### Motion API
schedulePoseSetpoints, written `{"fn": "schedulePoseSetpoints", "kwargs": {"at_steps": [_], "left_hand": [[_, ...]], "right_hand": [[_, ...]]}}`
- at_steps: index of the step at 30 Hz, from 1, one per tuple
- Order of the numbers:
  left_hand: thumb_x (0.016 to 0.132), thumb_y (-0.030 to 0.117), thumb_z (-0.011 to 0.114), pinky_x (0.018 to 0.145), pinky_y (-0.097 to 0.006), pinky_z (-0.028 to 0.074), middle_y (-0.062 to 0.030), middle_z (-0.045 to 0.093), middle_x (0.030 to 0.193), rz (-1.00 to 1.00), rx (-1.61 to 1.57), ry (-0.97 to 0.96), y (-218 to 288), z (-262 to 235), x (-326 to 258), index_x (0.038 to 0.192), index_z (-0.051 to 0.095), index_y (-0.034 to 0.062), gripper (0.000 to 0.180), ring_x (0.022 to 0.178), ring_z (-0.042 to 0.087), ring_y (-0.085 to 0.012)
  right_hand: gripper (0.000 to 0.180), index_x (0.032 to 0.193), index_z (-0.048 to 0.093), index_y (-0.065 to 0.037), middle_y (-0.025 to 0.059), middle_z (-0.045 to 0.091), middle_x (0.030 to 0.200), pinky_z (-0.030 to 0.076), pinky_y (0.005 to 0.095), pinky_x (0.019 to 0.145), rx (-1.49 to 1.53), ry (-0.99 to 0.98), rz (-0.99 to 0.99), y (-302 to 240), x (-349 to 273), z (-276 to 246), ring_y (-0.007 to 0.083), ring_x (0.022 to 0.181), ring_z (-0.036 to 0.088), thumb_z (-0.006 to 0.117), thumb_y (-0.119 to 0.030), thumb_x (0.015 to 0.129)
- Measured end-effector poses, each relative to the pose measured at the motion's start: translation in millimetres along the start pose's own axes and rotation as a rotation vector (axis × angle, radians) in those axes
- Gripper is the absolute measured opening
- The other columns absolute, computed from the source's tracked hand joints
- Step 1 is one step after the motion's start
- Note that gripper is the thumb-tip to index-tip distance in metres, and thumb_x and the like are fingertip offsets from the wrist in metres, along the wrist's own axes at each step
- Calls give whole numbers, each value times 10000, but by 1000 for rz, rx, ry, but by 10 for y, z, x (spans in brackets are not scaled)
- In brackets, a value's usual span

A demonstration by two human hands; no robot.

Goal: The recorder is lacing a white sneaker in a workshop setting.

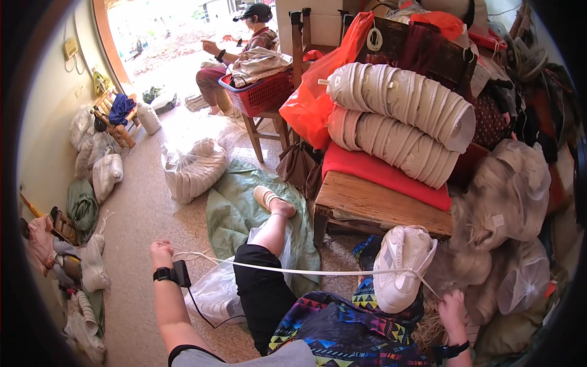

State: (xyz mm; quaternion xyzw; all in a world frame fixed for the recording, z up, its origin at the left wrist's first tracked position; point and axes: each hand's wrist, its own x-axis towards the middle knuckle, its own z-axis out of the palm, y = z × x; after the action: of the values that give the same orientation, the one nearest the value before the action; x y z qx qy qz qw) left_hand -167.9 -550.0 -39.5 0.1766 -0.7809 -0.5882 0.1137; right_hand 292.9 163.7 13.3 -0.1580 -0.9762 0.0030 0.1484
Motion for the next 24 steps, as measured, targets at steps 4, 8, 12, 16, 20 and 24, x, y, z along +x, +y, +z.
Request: {"fn": "schedulePoseSetpoints", "kwargs": {"at_steps": [4, 8, 12, 16, 20, 24], "left_hand": [[818, 23, 517, 412, -275, 317, -21, 492, 642, -539, -829, 553, -242, -29, 615, 794, 502, 68, 53, 472, 444, -137], [858, 116, 526, 388, -299, 259, -6, 440, 610, -222, -323, 413, -408, -317, 715, 734, 453, 109, 143, 409, 349, -149], [882, 204, 524, 436, -326, 328, -34, 469, 651, -319, -360, 452, -532, -472, 681, 753, 524, 86, 175, 482, 425, -180], [874, 244, 541, 558, -359, 419, -81, 568, 775, -488, -466, 649, -189, -92, 787, 878, 631, 26, 235, 661, 537, -208], [880, 364, 597, 705, -424, 465, -145, 668, 1083, -331, -147, 585, -99, 217, 897, 1106, 659, -28, 457, 865, 586, -246], [919, 168, 605, 511, -229, 381, -46, 697, 923, -105, -178, 100, 119, 913, 635, 1193, 648, 9, 320, 551, 471, -69]], "right_hand": [[165, 899, 598, -8, 123, 658, 781, 475, 327, 476, 661, -370, 1282, 690, -601, 312, 218, 630, 638, 449, -42, 837], [180, 954, 563, -1, 149, 631, 852, 518, 301, 615, 1774, 519, 1603, 1700, -1630, 832, 219, 739, 636, 441, 2, 823], [136, 878, 544, -19, 88, 531, 784, 462, 267, 599, 1115, 771, 1234, 2975, -2904, 739, 182, 677, 539, 451, 47, 804], [122, 918, 559, -11, 83, 520, 836, 451, 275, 642, 559, 677, 1109, 3263, -3798, 589, 177, 700, 518, 485, 25, 827], [322, 1188, 642, 52, 191, 687, 1129, 533, 368, 805, 152, -182, 1552, 2841, -4537, 102, 234, 891, 649, 571, -131, 933], [314, 1162, 686, -180, 107, 693, 901, 502, 425, 757, -404, -655, 772, 2064, -3517, 780, 293, 889, 648, 580, -144, 869]]}}
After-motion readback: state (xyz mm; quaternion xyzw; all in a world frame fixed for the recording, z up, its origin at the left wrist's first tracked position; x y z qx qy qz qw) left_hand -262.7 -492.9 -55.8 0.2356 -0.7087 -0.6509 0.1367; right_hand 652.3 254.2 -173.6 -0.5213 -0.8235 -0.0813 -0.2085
